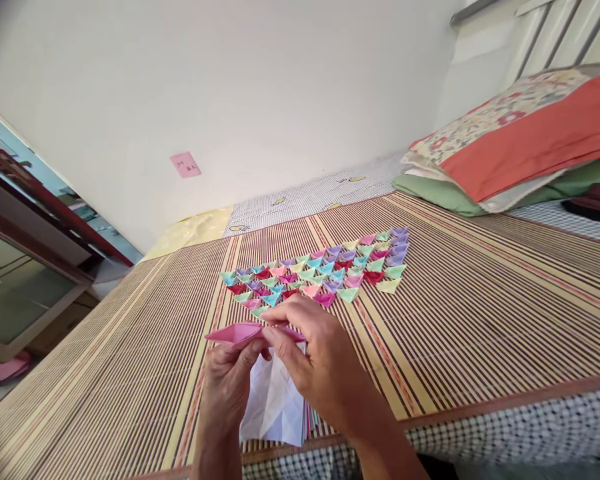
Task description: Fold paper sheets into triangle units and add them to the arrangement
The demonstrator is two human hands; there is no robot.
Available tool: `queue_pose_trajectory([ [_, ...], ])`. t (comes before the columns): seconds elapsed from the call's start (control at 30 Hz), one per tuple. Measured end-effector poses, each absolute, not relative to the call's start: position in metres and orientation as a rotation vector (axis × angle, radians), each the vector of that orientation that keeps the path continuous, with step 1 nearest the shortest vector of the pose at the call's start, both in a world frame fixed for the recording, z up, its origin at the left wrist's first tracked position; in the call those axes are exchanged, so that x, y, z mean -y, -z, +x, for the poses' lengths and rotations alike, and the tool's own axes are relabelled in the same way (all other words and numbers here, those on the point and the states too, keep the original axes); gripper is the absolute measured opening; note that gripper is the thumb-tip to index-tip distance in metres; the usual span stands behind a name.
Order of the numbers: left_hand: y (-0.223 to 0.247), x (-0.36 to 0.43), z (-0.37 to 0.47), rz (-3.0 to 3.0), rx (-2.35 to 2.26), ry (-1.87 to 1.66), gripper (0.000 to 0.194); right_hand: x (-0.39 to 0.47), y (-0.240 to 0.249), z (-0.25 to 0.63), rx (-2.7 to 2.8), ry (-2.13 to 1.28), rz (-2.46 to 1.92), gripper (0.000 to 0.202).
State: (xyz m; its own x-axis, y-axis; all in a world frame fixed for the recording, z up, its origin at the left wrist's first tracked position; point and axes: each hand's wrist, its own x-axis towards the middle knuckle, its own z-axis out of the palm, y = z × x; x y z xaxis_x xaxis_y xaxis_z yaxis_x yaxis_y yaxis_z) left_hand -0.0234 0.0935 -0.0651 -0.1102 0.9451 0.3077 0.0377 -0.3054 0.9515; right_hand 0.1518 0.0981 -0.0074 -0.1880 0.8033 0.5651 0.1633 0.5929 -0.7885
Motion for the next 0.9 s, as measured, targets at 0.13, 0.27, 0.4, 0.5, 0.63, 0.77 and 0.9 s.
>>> queue_pose_trajectory([
  [0.13,0.063,-0.097,-0.019,1.139,-0.946,-1.599,0.018,-0.100,0.007,0.156,1.703,-0.850,-0.787,0.018],
  [0.27,0.062,-0.099,-0.016,0.924,-0.793,-1.594,0.025,-0.101,0.008,0.159,1.611,-0.995,-0.778,0.014],
  [0.4,0.063,-0.097,-0.012,0.868,-0.745,-1.515,0.022,-0.100,0.010,0.155,1.494,-1.117,-0.813,0.013],
  [0.5,0.064,-0.097,-0.010,0.873,-0.717,-1.476,0.026,-0.100,0.011,0.151,1.513,-1.144,-0.836,0.024],
  [0.63,0.066,-0.100,-0.009,0.867,-0.732,-1.491,0.028,-0.101,0.012,0.148,1.568,-1.178,-0.842,0.030],
  [0.77,0.068,-0.100,-0.009,0.925,-0.772,-1.511,0.029,-0.101,0.012,0.144,1.557,-1.253,-0.851,0.026],
  [0.9,0.071,-0.095,-0.012,1.084,-0.907,-1.479,0.029,-0.101,0.012,0.144,1.547,-1.328,-0.763,0.027],
])
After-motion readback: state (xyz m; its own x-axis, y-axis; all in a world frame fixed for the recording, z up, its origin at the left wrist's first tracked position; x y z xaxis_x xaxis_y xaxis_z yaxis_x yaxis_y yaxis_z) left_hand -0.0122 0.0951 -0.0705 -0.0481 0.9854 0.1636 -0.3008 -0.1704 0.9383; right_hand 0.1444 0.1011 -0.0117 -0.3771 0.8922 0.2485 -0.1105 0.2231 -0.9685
